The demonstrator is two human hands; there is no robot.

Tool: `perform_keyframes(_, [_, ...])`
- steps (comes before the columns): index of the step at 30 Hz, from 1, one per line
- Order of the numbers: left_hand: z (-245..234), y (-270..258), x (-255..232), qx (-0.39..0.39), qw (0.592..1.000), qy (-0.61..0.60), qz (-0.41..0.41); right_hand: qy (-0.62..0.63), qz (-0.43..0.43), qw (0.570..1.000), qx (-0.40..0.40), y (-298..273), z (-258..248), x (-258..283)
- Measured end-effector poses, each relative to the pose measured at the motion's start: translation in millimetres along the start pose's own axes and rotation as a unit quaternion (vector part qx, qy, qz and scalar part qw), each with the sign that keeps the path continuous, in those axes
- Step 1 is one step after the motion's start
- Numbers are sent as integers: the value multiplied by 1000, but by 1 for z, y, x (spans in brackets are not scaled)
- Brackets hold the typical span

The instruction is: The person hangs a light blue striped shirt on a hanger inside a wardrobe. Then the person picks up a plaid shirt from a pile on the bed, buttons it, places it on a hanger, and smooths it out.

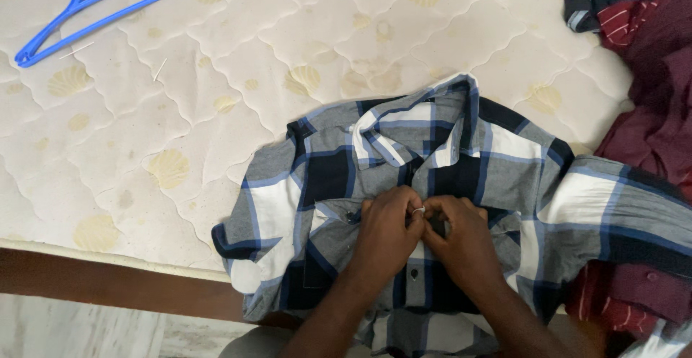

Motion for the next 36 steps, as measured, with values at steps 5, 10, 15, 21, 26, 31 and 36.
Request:
perform_keyframes(5, [-5,2,-3,1,1000,28,8,-23,-93,995,-25,3,1,0])
perform_keyframes(10, [-54,17,5,-100,991,89,17,63,95,992,-58,14,-40,-34])
perform_keyframes(15, [-128,57,41,-216,931,289,59,14,84,983,-163,49,-107,-78])
perform_keyframes(21, [-152,107,73,-17,937,341,-75,-80,181,980,-35,101,-125,-95])
perform_keyframes(26, [-165,131,82,69,936,310,-150,-64,192,978,-49,122,-135,-112])
perform_keyframes(31, [-197,187,70,-30,952,268,-143,-163,102,969,-155,157,-153,-125])
perform_keyframes(36, [-199,238,68,-105,935,317,-117,-112,65,978,-166,197,-159,-122])
Point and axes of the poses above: each hand's wrist, its own y-axis towards the middle knuckle, its own z-axis out of the palm, x = y × z, the point moved 4 cm from there along y, towards the middle knuckle, and after that the axes turned 3 degrees about -z, right-handed, at the moved point
